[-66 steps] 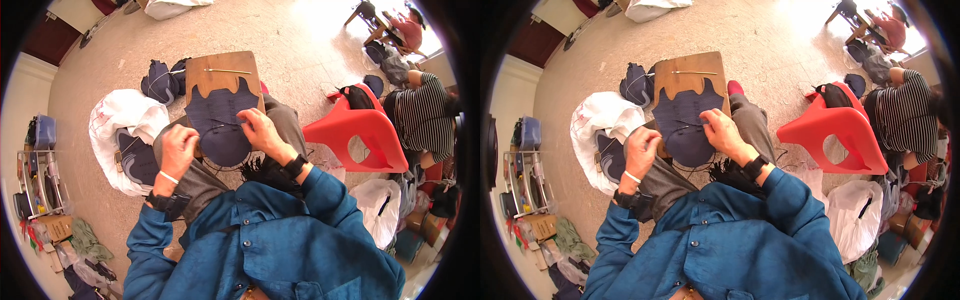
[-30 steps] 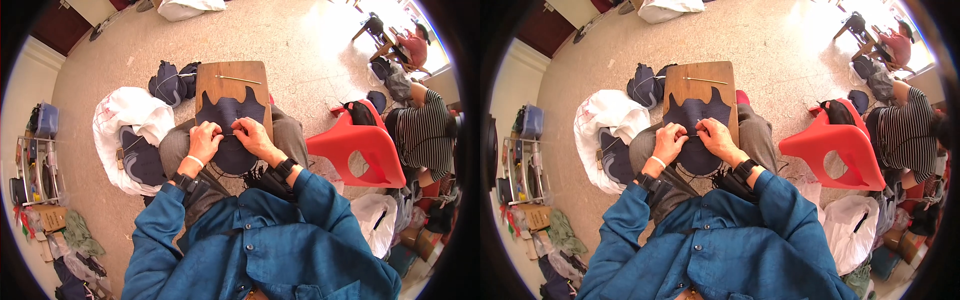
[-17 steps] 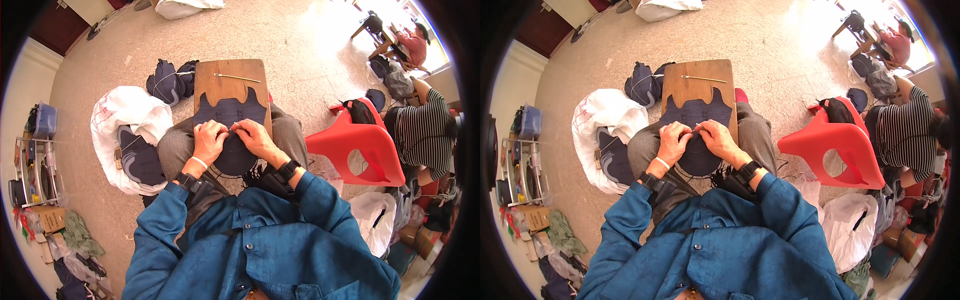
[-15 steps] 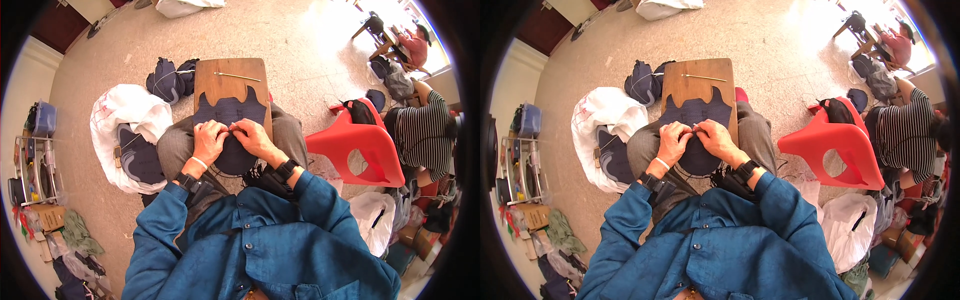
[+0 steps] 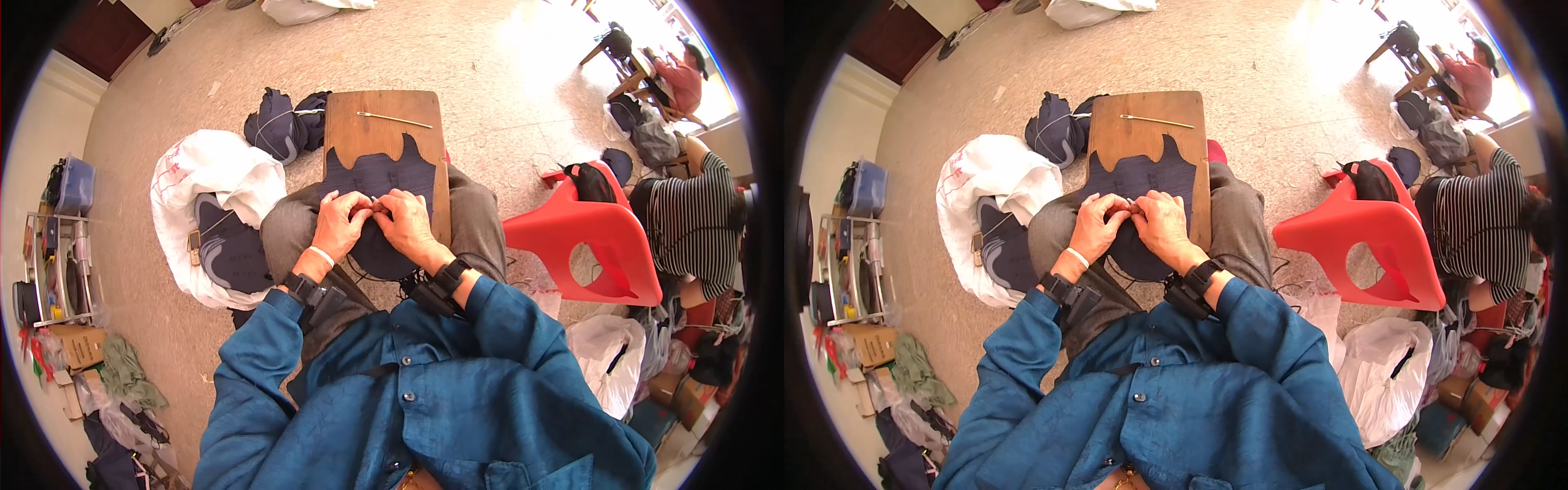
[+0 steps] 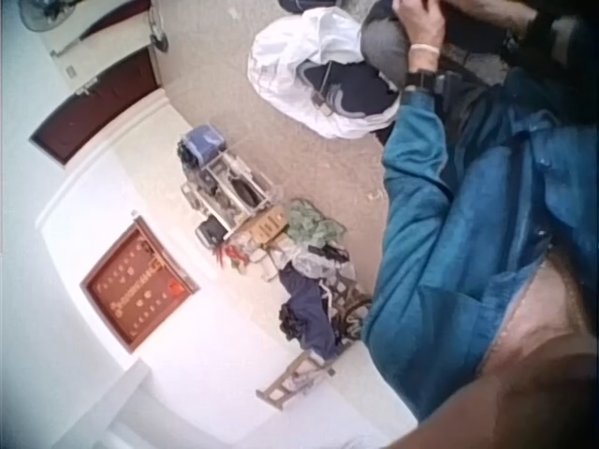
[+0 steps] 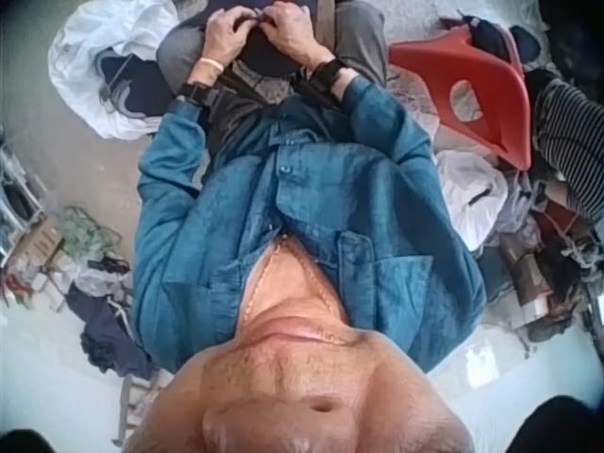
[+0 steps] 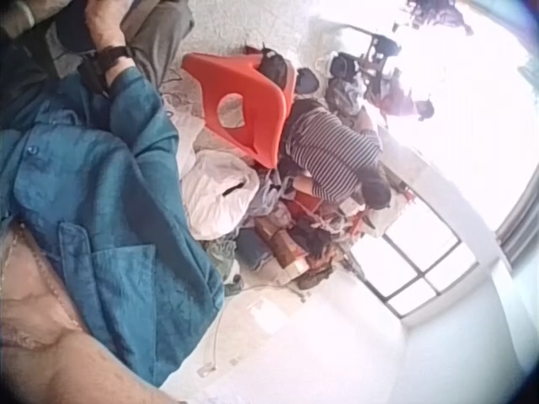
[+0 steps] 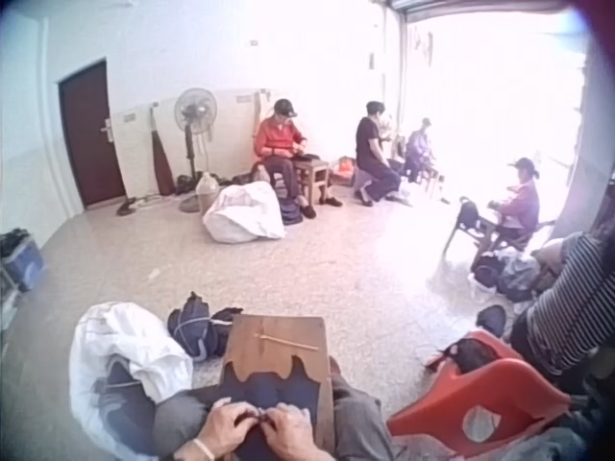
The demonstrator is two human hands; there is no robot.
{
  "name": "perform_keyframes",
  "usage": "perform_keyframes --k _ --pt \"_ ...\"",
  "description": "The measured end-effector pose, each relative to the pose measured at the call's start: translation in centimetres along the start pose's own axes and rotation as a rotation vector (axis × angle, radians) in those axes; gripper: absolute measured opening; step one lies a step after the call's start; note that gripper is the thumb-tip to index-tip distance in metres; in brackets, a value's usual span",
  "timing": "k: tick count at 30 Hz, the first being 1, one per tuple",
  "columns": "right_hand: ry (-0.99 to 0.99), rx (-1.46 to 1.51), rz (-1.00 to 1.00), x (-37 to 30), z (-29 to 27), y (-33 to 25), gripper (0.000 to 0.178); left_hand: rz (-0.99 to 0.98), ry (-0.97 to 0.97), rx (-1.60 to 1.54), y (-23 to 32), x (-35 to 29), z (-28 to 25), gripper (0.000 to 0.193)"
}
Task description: Hand-stitching or lacing components of a shoe upper.
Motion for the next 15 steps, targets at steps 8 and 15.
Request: perform_keyframes --k 8,15 --pt "0.001 -0.033 -0.168 -0.3 0.1 -0.2 0.008 0.017 0.003 -0.130 -0.7 -0.8 -0.3 0.028" --pt "0.217 0.308 0.085 1.0 -0.4 1.8 0.004 -0.038 -0.108 -0.118 -0.6 -0.6 -0.4 0.032"
Point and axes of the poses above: each hand's wrist, its own x-axis towards the middle knuckle, its own z-axis out of the palm, y = z × x, the point moved 3 cm from there along x, towards the middle knuckle, and after that the axes turned 15 degrees about y, right-handed, at the moved point
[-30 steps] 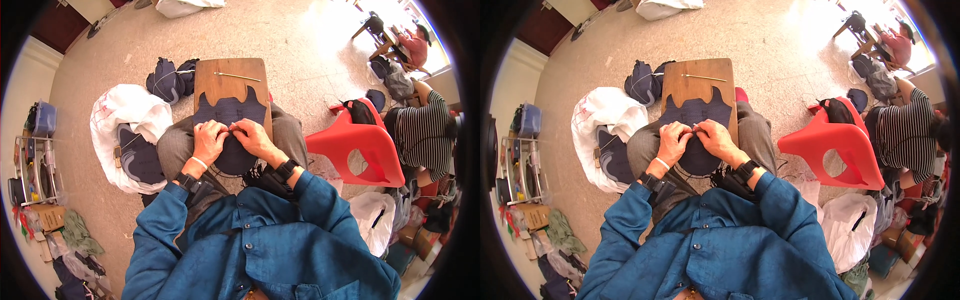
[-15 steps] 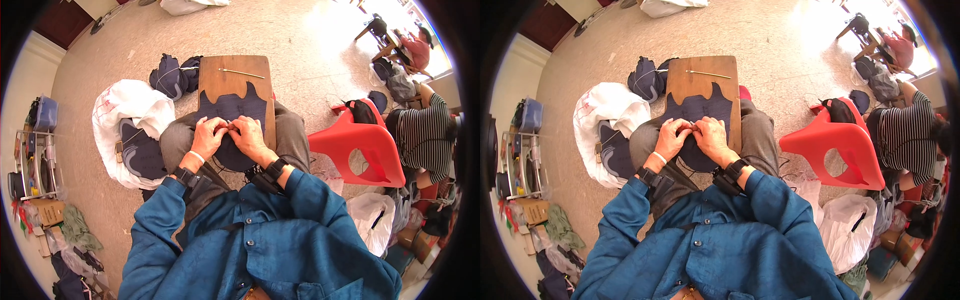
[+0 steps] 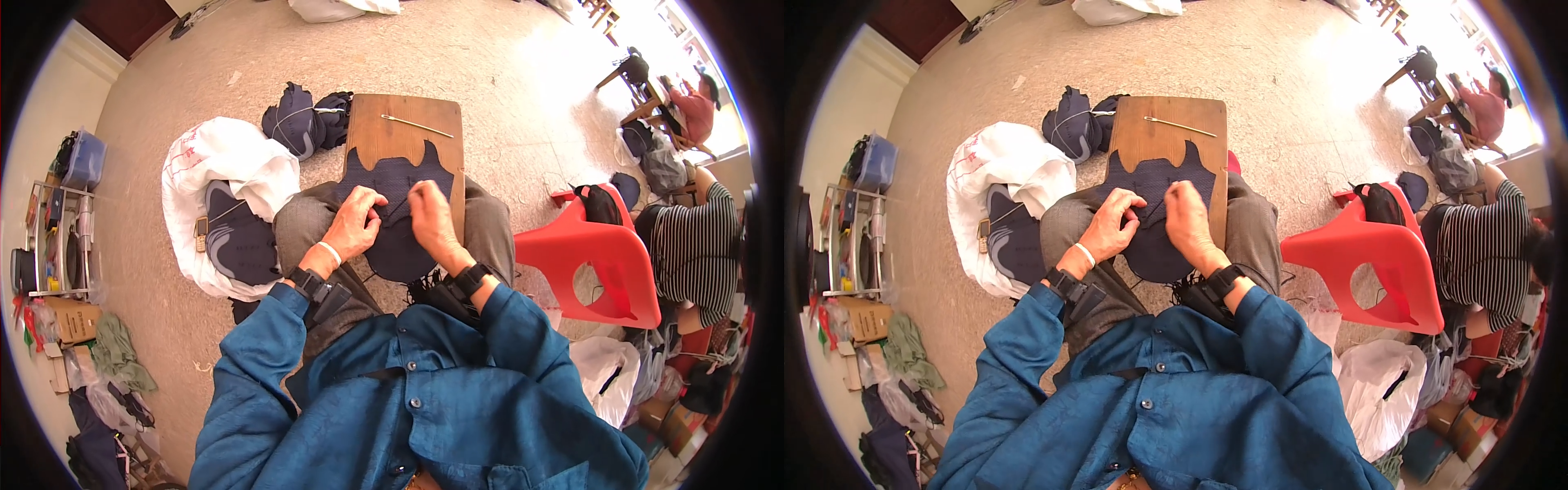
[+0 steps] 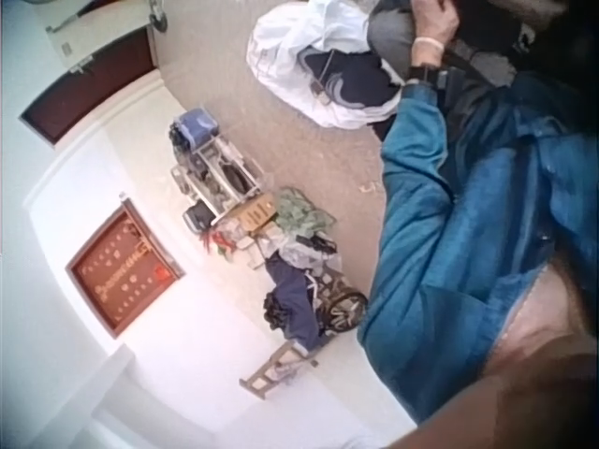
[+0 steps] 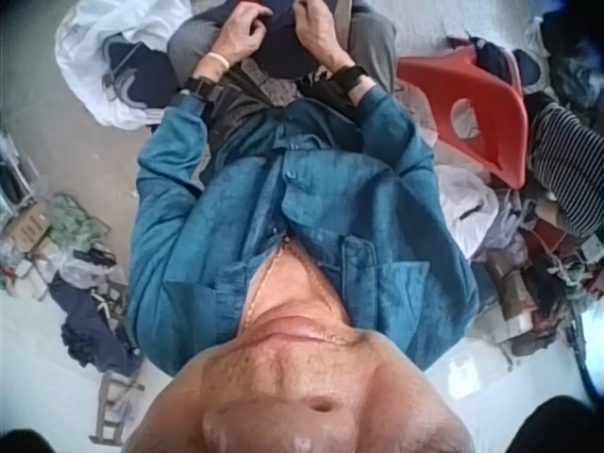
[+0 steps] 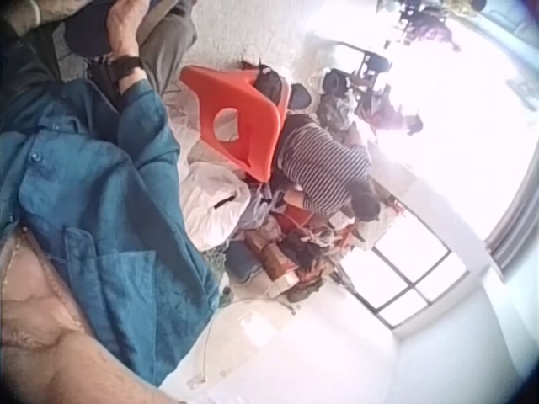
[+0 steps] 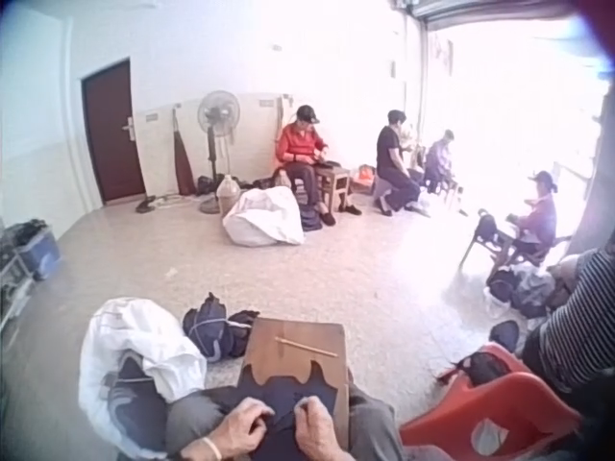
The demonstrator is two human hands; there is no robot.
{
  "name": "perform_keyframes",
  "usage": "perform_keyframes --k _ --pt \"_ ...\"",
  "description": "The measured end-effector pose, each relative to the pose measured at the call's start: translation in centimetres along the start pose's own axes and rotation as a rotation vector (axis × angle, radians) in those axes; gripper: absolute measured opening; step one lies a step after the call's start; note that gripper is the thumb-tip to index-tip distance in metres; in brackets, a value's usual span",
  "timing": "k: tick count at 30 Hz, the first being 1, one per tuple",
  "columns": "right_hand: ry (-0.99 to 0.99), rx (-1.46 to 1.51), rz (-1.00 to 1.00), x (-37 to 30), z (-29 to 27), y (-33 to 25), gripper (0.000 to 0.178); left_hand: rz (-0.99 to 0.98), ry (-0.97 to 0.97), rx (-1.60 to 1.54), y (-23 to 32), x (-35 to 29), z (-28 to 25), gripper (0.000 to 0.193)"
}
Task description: Hand-stitching or lacing components of a shoe upper.
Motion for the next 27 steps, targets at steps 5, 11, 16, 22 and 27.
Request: perform_keyframes --k 5,11,16,22,27 --pt "-0.089 0.413 0.723 0.6 -1.3 -0.5 0.012 -0.015 -0.034 0.013 0.4 0.0 -0.3 0.033" --pt "-0.341 0.387 0.844 1.0 -1.8 -0.9 0.009 0.047 -0.055 0.053 0.6 0.0 -0.1 0.033" --pt "-0.073 0.334 0.692 4.8 -6.5 2.7 0.008 0.048 -0.038 0.021 0.3 0.1 0.3 0.031" --pt "-0.217 0.324 0.594 2.4 -3.2 -1.2 0.010 -0.044 -0.006 -0.047 0.4 -0.1 -0.5 0.021" --pt "-0.259 0.333 0.607 2.2 -1.8 -0.1 0.012 0.152 0.057 0.155 1.6 -2.6 -1.7 0.006"
Point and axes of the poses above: each hand's wrist, its own x-axis towards the middle knuckle, its own z-axis out of the palm, y = z × x, the point moved 3 cm from there along x, towards the middle knuckle, and after that the axes turned 15 degrees about y, right-handed, at the moved point
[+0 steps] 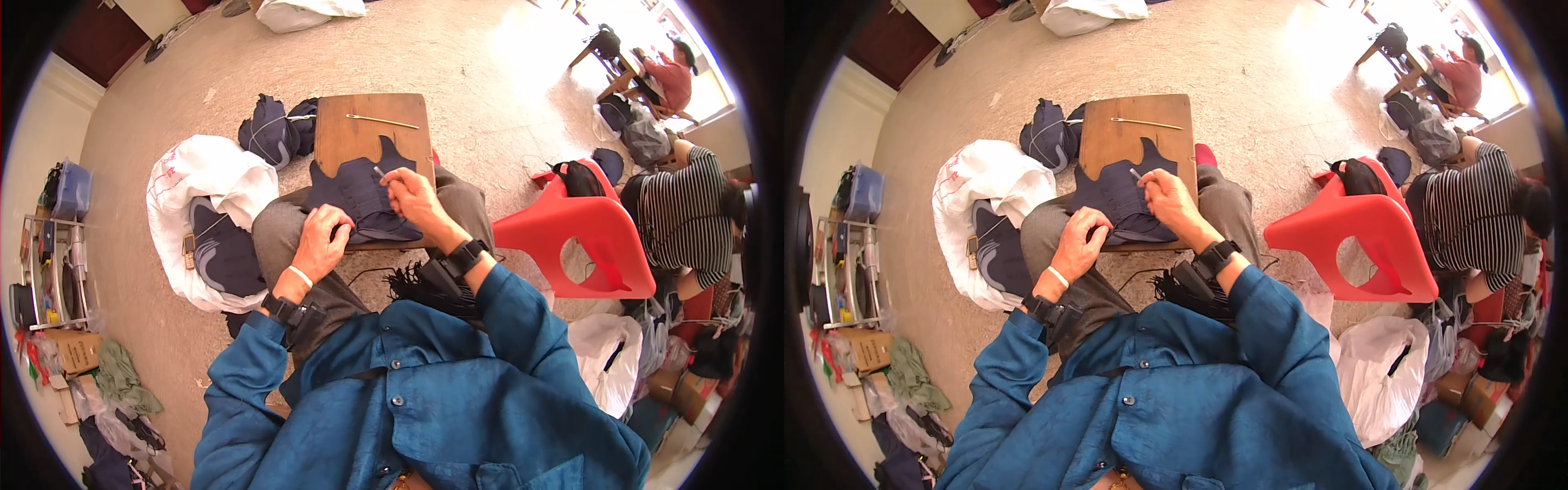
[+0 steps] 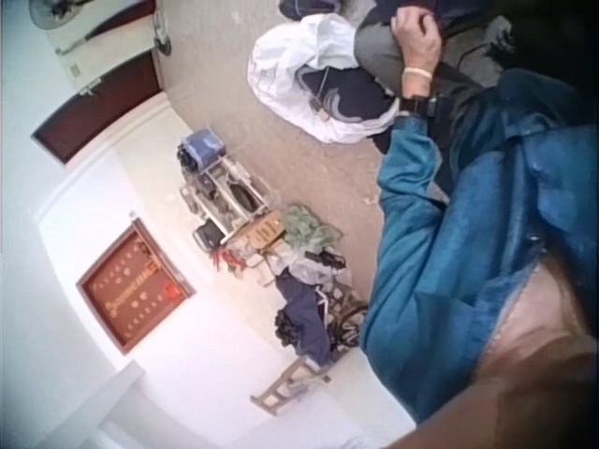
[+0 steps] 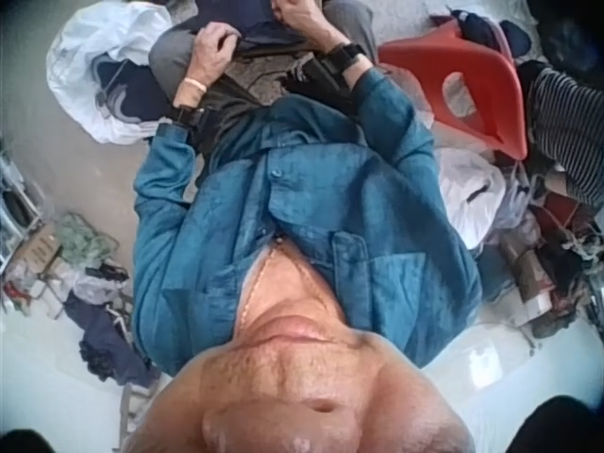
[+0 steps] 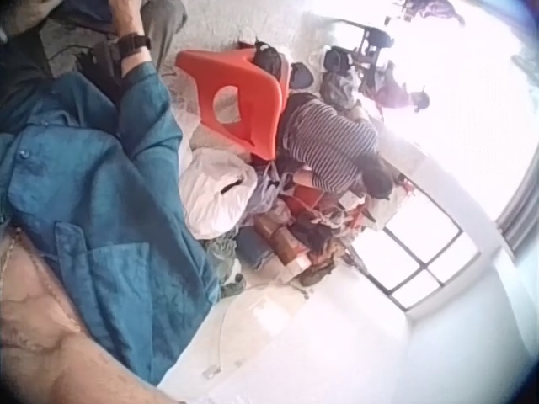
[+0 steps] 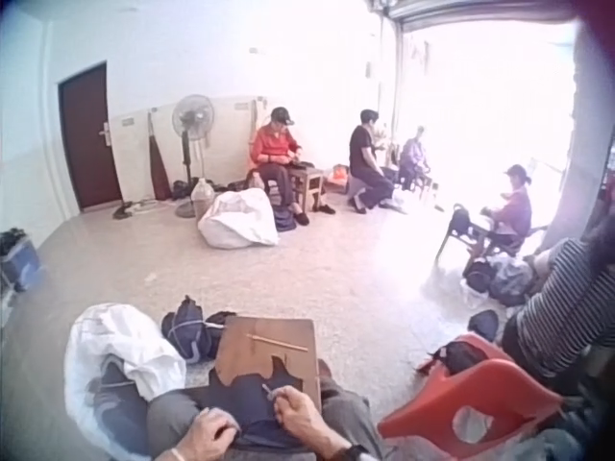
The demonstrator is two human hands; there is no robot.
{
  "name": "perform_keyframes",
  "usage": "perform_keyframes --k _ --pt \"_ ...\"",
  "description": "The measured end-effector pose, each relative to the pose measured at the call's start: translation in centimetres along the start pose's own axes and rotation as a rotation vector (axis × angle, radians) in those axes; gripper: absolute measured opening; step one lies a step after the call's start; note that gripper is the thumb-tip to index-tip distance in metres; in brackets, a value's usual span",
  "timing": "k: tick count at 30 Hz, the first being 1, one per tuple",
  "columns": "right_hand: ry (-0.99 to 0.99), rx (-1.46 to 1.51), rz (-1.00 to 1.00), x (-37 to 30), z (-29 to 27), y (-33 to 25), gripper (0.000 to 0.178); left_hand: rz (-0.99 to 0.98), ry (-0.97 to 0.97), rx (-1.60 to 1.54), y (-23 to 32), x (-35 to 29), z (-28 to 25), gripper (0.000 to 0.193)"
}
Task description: Hand-stitching or lacing components of a shoe upper.
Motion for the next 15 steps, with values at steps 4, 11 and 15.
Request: perform_keyframes --k 4,11,15 --pt "0.000 -0.126 -0.011 0.8 0.0 1.5 0.014 -0.231 -0.153 -0.010 0.8 -0.2 0.3 0.018" --pt "0.087 -0.035 0.075 0.6 0.4 2.1 0.017 -0.179 -0.418 0.120 2.6 -1.2 -1.3 0.061" --pt "0.104 -0.008 0.088 1.2 0.2 2.2 0.017 -0.156 -0.537 0.183 4.3 -0.8 -1.4 0.071"
Point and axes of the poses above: each hand's wrist, its own x-axis towards the middle knuckle, its own z-axis out of the palm, y = z × x, the point moved 3 cm from there along x, towards the middle knuckle, and after that the axes turned 15 degrees about y, right-handed, at the moved point
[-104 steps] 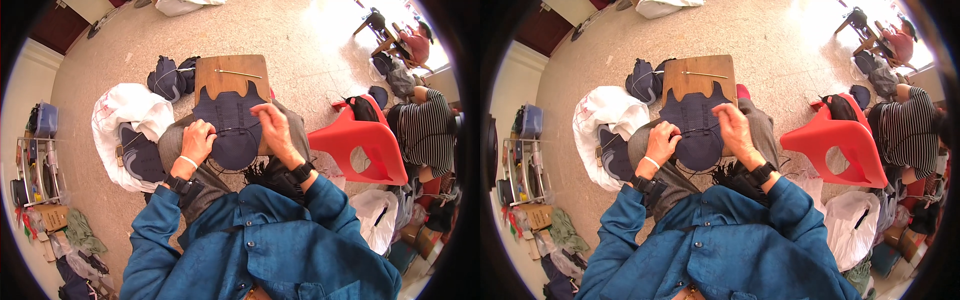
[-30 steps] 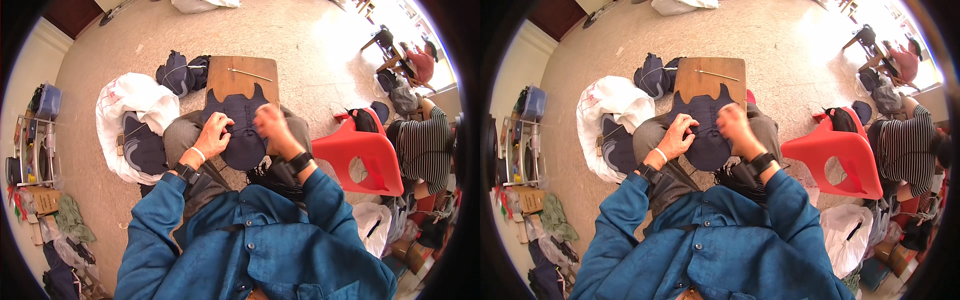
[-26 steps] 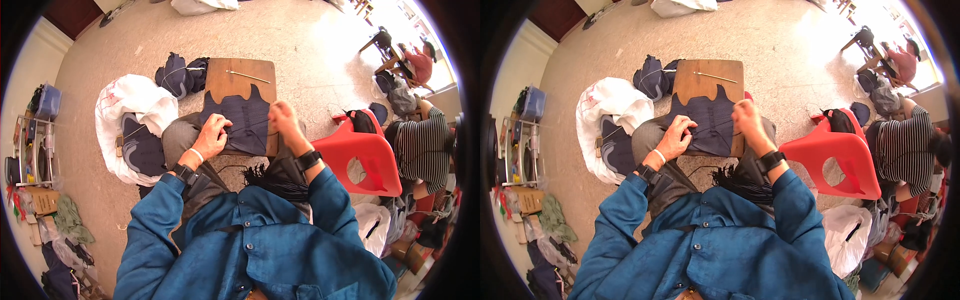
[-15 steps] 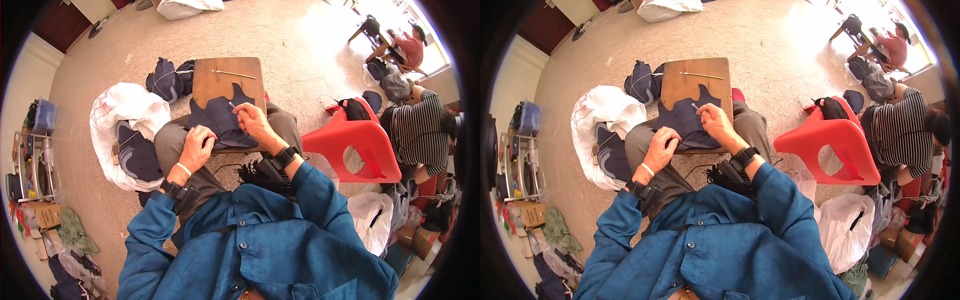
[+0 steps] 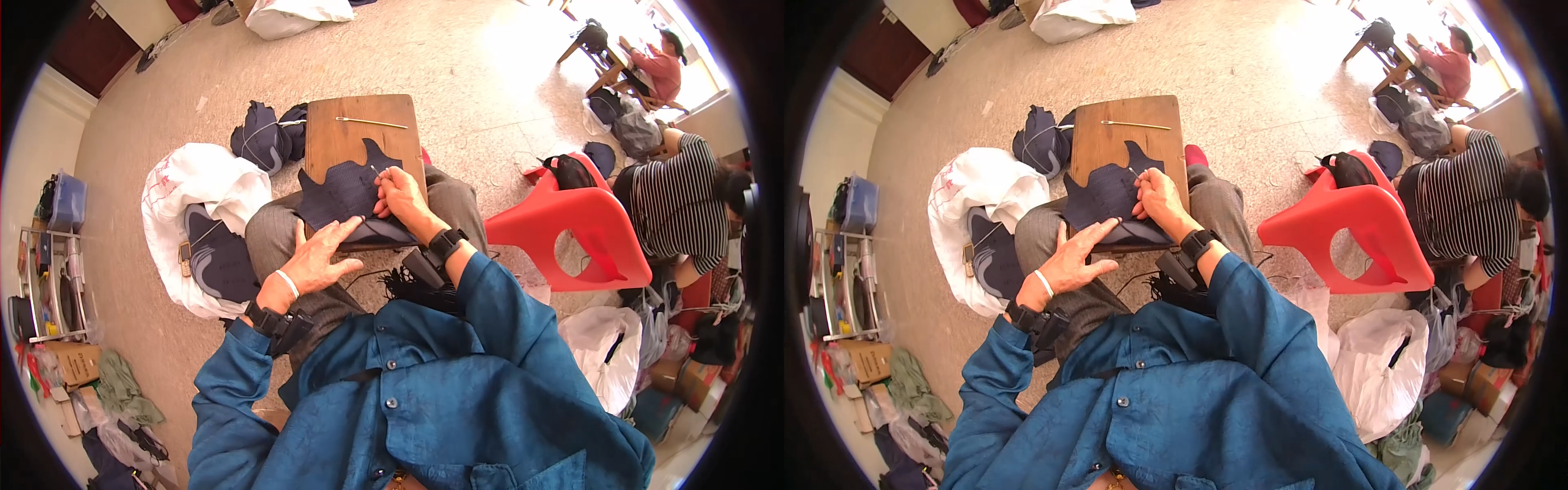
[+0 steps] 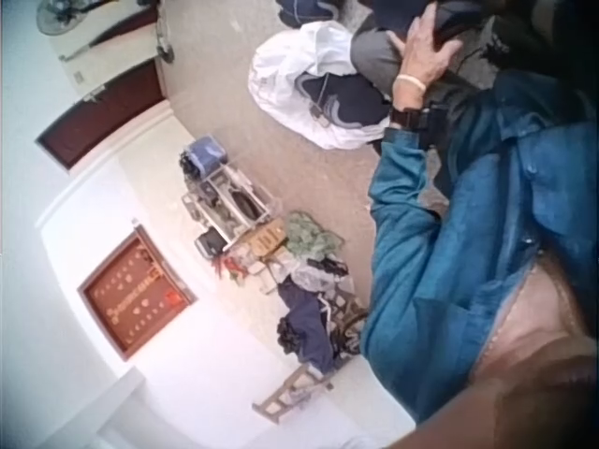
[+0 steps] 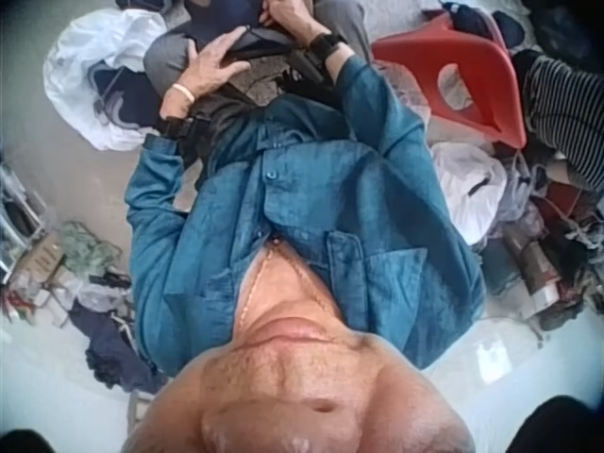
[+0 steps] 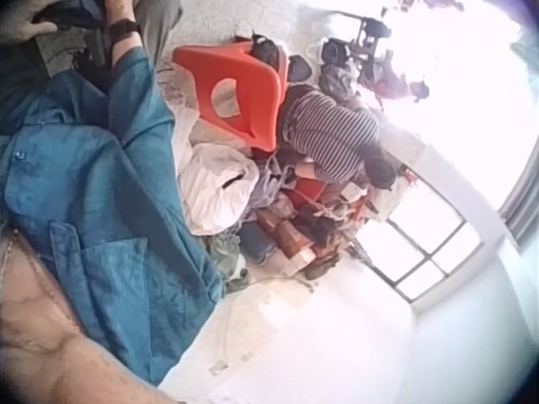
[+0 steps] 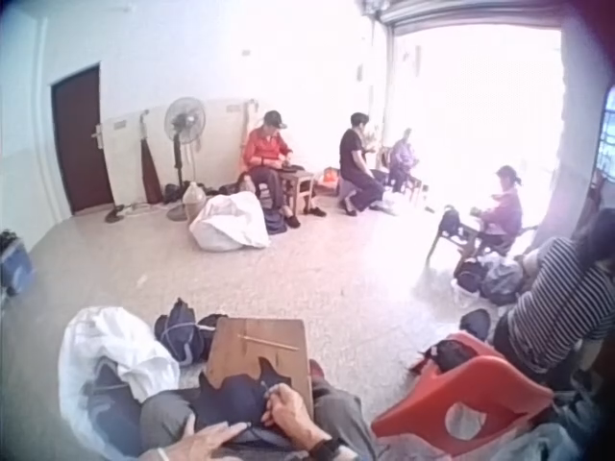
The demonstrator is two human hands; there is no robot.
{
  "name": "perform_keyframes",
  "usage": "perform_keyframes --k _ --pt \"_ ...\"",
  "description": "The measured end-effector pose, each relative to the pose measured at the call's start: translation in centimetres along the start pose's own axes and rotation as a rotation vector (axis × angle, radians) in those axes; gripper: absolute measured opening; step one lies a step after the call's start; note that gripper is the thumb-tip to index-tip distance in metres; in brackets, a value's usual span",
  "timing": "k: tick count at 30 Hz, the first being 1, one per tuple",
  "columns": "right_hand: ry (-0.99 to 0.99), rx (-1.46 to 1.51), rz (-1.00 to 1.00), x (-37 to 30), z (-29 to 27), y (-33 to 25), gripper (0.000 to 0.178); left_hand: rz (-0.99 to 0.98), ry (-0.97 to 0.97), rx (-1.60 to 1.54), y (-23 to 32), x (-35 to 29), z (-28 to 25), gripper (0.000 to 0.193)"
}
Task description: Hand-stitching or lacing components of a shoe upper.
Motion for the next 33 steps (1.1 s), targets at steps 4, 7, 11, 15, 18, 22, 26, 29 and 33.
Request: perform_keyframes --k 4,7,11,15,18,22,26,29,33 --pt "-0.053 0.009 0.061 -0.3 0.0 -0.6 0.019 0.042 0.095 0.211 1.1 1.2 0.2 0.063" --pt "-0.114 0.017 0.111 0.0 -0.2 -1.5 0.019 0.196 0.328 0.213 2.0 2.1 1.7 0.039" --pt "-0.201 -0.041 0.107 -0.3 -0.1 -2.0 0.015 0.244 0.400 0.029 1.6 2.1 3.9 0.024" --pt "-0.178 -0.018 0.114 -0.2 -0.6 -1.8 0.016 0.352 0.383 -0.203 1.6 1.7 4.0 0.032" --pt "-0.152 0.048 0.124 -0.2 -0.8 -1.0 0.016 0.350 0.254 -0.120 2.0 1.7 3.6 0.036" --pt "-0.075 0.204 0.156 -0.2 -1.8 -0.2 0.015 0.567 0.097 0.334 2.8 0.1 3.8 0.037" --pt "-0.097 0.095 0.032 -0.8 -2.4 -1.8 0.015 0.504 0.212 0.148 1.7 -0.5 3.4 0.036" --pt "-0.129 0.009 -0.235 -0.4 -2.3 -3.8 0.015 0.439 0.310 -0.014 1.5 -0.1 3.3 0.035" --pt "-0.227 0.202 -0.211 -0.5 -0.8 -6.4 0.015 0.500 0.343 -0.022 1.6 -0.4 2.8 0.024"
Point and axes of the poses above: each hand's wrist, its own x-axis towards the middle knuckle, its own z-axis out of the palm, y = z × x, the point moved 3 cm from there along x, towards the middle knuckle, and after that the axes turned 15 degrees about y, right-handed, at the moved point
